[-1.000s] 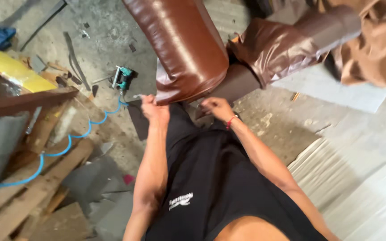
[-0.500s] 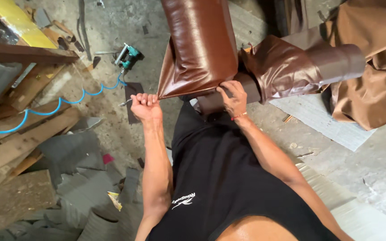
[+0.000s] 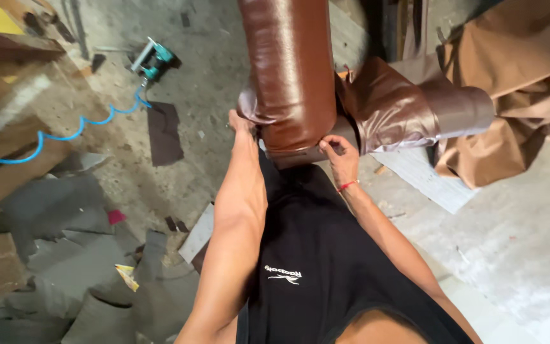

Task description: The person attaches leather covers to furniture components by smoothing the material over the frame, securing it with a pneumatic stapler, and pulling the fabric tight to ensure a smooth finish.

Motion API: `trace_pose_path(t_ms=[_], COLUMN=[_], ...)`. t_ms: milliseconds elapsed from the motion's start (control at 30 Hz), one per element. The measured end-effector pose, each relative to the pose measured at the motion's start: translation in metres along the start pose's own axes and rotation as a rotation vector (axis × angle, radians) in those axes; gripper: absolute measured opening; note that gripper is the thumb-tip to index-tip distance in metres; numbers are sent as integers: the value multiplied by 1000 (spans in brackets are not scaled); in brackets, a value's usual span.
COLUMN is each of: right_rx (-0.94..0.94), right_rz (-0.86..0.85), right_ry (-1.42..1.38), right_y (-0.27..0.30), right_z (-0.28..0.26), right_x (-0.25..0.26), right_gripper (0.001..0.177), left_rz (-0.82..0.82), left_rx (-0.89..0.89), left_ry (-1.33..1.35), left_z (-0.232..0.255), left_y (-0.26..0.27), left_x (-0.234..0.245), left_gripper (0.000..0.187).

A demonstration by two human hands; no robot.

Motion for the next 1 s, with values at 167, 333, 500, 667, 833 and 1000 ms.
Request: trace_pose_path(t_ms=[167,333,500,667,833,1000], right_rx=[-189,-371,-471,-536,-582,-594], right_rz=[118,283,298,190,87,48], right_ry=[-125,-254,-455,-593,-604,-711], right_y=[4,26,35,23,13,10], right_z=[45,70,61,45,63,83], right_x=[2,10,0,-6,-15,-26], right_gripper=[11,25,38,37,33,21], left_rz=[-163,-148,-140,-262,-487,-640], left_rx=[-293,-50,-510,80,118,47], left_ry=[-411,-36,-974,203,383,543], left_z=[4,-26,26,80,140,179], left_y=[1,0,-2,35,149,216], left_x=[-27,-22,-14,80,151,145], left_gripper=[57,61,76,49,56,54])
Point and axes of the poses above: each hand's wrist, its own y-axis away from the middle knuckle, its own x-axis out of the back of the hand, z = x × y, the point moved 10 cm from there along -y, towards the middle knuckle, and after that the axes turned 9 degrees about z, right-handed, at the moved point
